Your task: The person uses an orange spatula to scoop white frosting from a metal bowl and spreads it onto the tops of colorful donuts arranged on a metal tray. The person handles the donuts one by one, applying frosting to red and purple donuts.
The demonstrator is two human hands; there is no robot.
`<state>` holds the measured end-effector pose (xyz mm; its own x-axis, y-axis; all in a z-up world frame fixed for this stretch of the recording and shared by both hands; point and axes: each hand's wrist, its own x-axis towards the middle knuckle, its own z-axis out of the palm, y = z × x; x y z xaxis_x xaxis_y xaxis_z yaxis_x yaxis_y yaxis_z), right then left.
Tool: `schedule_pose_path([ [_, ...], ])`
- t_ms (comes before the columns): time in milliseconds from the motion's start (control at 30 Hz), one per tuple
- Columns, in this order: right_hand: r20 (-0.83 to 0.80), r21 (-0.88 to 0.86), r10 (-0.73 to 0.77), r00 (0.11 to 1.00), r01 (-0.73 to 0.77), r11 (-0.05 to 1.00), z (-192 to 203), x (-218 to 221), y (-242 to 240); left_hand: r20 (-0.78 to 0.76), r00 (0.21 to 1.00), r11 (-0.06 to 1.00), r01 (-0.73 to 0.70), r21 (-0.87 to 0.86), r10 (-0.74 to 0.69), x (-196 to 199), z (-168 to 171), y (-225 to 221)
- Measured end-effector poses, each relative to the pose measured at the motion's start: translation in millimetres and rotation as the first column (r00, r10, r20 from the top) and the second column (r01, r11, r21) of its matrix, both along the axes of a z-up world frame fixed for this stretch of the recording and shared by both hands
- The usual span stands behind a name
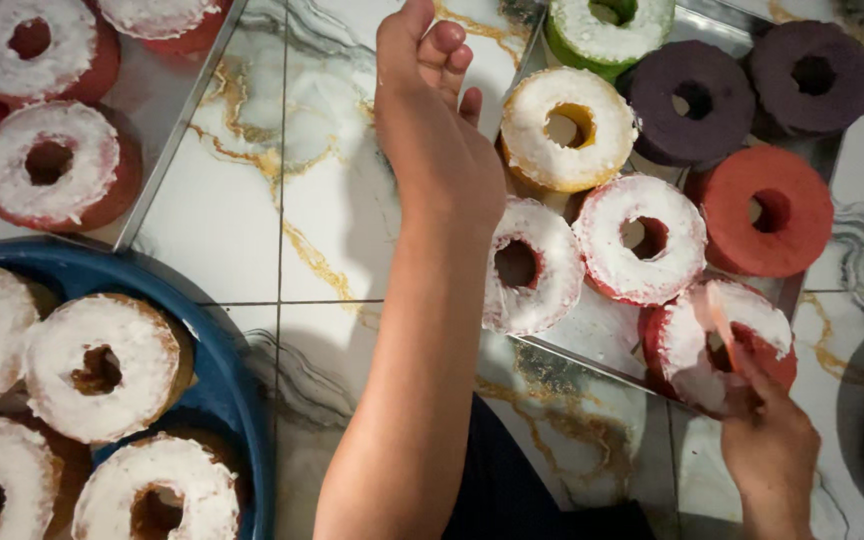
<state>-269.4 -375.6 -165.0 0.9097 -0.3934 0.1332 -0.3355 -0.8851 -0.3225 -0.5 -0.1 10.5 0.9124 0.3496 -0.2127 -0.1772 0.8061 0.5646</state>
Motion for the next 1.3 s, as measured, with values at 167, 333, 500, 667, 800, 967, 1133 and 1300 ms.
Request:
schedule_pose_path([
  [167,0.008,-0.022,-0.14,0.99,0.14,0.99,26.5,2.7,-17.3,-0.017,1.0,0.999,-0.006,-0.048,0.005,2.0,-1.9,1.0],
  [333,-0.161,0.036,-0.021,0.987,0.028,0.999,21.3,33.0,-4.6,0.004,1.0,0.999,0.015,-0.038,-0.015,3.8,-4.0,-4.3],
  [500,-0.238,0.212,-0.063,0.969,0.116,0.97,55.6,25.6,-2.3,0.001,1.0,1.0,0.007,-0.025,-0.007,5.1,-5.0,-0.6],
  [667,-0.273,0.002,-0.076,0.959,0.08,0.997,56.2,37.0,-1.2,0.028,0.999,1.0,0.022,-0.013,-0.021,3.2,-5.2,-4.5],
  [800,-0.169,0.099,0.143,0.975,-0.128,0.987,52.7,26.7,27.3,0.022,1.0,1.0,0.019,-0.009,-0.019,1.8,-3.9,-3.5],
  [967,-0.201,0.185,-0.072,0.977,0.11,0.977,80.1,23.1,22.4,-0.01,0.999,0.998,0.053,-0.026,-0.054,2.4,-4.8,-5.6],
  [1133,-0.221,-0.051,-0.006,0.975,-0.005,0.999,72.8,44.0,25.6,0.002,0.998,0.998,0.059,-0.005,-0.059,2.9,-4.7,-6.0],
  [1300,-0.075,0.118,0.209,0.975,-0.2,0.973,77.8,19.0,46.8,0.016,0.998,0.998,0.054,0.025,-0.054,2.8,-5.5,-6.8],
])
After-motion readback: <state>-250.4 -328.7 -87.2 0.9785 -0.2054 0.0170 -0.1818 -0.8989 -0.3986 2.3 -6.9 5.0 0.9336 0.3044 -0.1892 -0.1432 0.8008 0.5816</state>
